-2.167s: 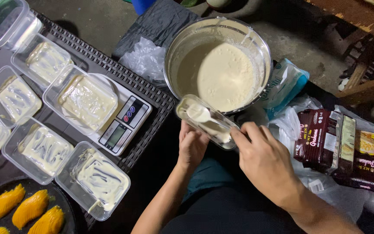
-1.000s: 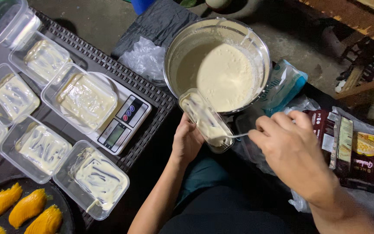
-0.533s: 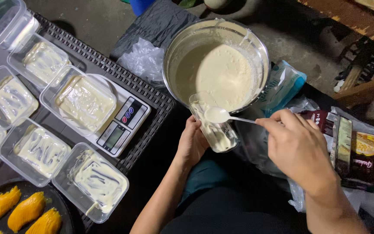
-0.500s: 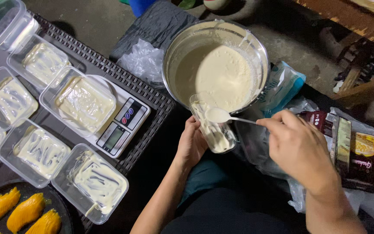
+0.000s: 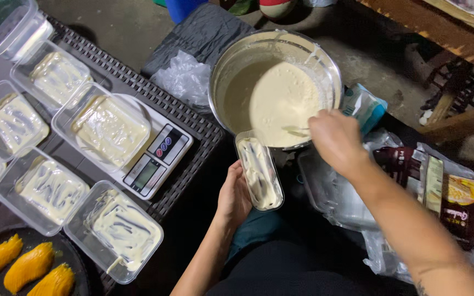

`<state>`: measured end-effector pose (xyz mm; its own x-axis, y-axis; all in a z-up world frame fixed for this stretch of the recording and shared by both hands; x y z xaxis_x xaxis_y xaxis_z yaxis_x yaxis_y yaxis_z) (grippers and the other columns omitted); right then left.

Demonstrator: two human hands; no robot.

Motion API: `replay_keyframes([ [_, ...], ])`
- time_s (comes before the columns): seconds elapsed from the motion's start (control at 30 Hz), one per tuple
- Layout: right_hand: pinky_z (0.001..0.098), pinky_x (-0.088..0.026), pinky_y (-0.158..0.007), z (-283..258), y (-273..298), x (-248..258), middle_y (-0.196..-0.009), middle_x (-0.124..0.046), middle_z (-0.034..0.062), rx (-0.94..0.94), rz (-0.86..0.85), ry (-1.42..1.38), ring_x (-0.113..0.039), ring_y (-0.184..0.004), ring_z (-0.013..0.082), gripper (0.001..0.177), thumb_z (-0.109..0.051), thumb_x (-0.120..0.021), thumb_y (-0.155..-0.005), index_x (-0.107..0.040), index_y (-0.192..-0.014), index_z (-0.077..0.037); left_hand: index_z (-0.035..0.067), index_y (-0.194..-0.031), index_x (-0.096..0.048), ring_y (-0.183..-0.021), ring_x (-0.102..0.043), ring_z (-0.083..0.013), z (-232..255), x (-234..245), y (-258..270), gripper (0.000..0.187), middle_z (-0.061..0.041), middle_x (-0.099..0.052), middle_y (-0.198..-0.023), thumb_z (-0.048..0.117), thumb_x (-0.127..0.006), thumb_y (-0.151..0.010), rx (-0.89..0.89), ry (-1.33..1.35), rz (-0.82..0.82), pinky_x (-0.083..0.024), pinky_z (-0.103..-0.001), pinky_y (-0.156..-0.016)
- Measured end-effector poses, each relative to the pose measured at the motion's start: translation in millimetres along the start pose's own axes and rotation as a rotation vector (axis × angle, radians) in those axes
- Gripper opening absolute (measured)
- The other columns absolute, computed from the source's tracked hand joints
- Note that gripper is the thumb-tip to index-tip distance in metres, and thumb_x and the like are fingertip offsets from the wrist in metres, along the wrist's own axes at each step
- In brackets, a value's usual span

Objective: The person scoops a thick white batter from a large metal bowl into small clear plastic containers using a spoon, then places the filled containers on a table. The person repeats this process multiple times.

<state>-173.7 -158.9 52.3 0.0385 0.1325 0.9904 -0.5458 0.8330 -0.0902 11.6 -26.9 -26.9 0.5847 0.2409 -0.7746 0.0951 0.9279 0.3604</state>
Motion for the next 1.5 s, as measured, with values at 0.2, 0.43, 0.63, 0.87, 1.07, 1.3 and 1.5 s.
replay_keyframes([
  [0.2, 0.0488, -0.055, -0.066, -24, -35, -26, -0.075, -0.069, 0.0217, 0.154, -0.074, -0.146, -0.07, -0.076, 0.0383, 0.011, -0.005, -0.059, -0.078, -0.07, -0.079, -0.005, 0.003, -0.141, -0.037, -0.118, -0.058, -0.0234, 4, 6, 2, 0.048, -0.014, -0.056, -0.134, 0.029, -0.032, -0.101, -0.013, -0.009, 0.019, -0.048, -0.039, -0.102],
  [0.43, 0.0487, -0.052, -0.075, -14, -3, -17, -0.083, -0.069, 0.0226, 0.05, -0.07, -0.536, -0.066, -0.082, 0.042, 0.028, -0.006, -0.065, -0.073, -0.068, -0.101, -0.002, 0.002, -0.139, -0.038, -0.115, -0.059, -0.0236, 6, 8, 0, 0.047, -0.015, -0.057, -0.131, 0.028, -0.035, -0.101, -0.004, -0.006, 0.045, -0.048, -0.039, -0.101],
  [0.63, 0.0453, -0.052, -0.08, -5, 15, -13, -0.09, -0.069, 0.0205, 0.044, 0.036, -0.599, -0.065, -0.088, 0.0387, 0.027, 0.001, -0.059, -0.077, -0.067, -0.103, -0.002, 0.0, -0.139, -0.039, -0.116, -0.059, -0.0228, 2, 7, -5, 0.046, -0.016, -0.057, -0.131, 0.027, -0.036, -0.102, -0.025, 0.008, 0.011, -0.047, -0.038, -0.102],
  [0.87, 0.0443, -0.052, -0.083, 4, 19, -18, -0.093, -0.069, 0.0201, -0.042, 0.011, -0.538, -0.065, -0.092, 0.0374, 0.028, 0.001, -0.061, -0.077, -0.068, -0.104, -0.005, 0.001, -0.138, -0.039, -0.116, -0.059, -0.0226, 3, 7, -1, 0.046, -0.015, -0.057, -0.132, 0.028, -0.035, -0.101, -0.018, 0.001, 0.02, -0.047, -0.038, -0.102],
  [1.07, 0.0446, -0.051, -0.085, 3, 20, -12, -0.097, -0.07, 0.0191, -0.053, -0.017, -0.554, -0.065, -0.095, 0.0373, 0.033, -0.001, -0.064, -0.074, -0.066, -0.107, -0.005, 0.002, -0.139, -0.039, -0.115, -0.06, -0.0214, 9, -1, 7, 0.048, -0.015, -0.058, -0.13, 0.029, -0.034, -0.101, 0.006, -0.045, 0.058, -0.048, -0.039, -0.101],
  [1.3, 0.0446, -0.049, -0.092, -15, 20, 29, -0.107, -0.067, 0.0205, 0.11, 0.167, -0.455, -0.062, -0.103, 0.0392, 0.045, -0.002, -0.064, -0.069, -0.064, -0.114, -0.004, 0.012, -0.137, -0.042, -0.111, -0.06, -0.0211, 27, -13, 35, 0.045, -0.009, -0.059, -0.124, 0.032, -0.035, -0.097, 0.088, -0.104, 0.179, -0.05, -0.045, -0.093],
  [1.5, 0.0313, -0.054, -0.086, -84, 40, 64, -0.125, -0.063, 0.0141, -0.106, -0.07, -1.251, -0.065, -0.106, 0.0202, 0.055, -0.015, -0.067, -0.084, -0.046, -0.134, -0.005, 0.009, -0.141, -0.04, -0.118, -0.058, -0.0244, 60, -10, 65, 0.04, -0.012, -0.056, -0.131, 0.019, -0.043, -0.103, -0.282, 0.263, -0.029, -0.051, -0.043, -0.1],
])
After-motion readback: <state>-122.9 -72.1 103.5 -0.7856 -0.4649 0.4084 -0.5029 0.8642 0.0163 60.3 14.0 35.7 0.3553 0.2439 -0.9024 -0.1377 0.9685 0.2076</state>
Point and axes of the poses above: each hand's wrist, its own y-axis away from the middle knuckle, its own x-axis out of the back of the hand, z = x × y, the point moved 4 cm from there along -y, towards the middle knuckle
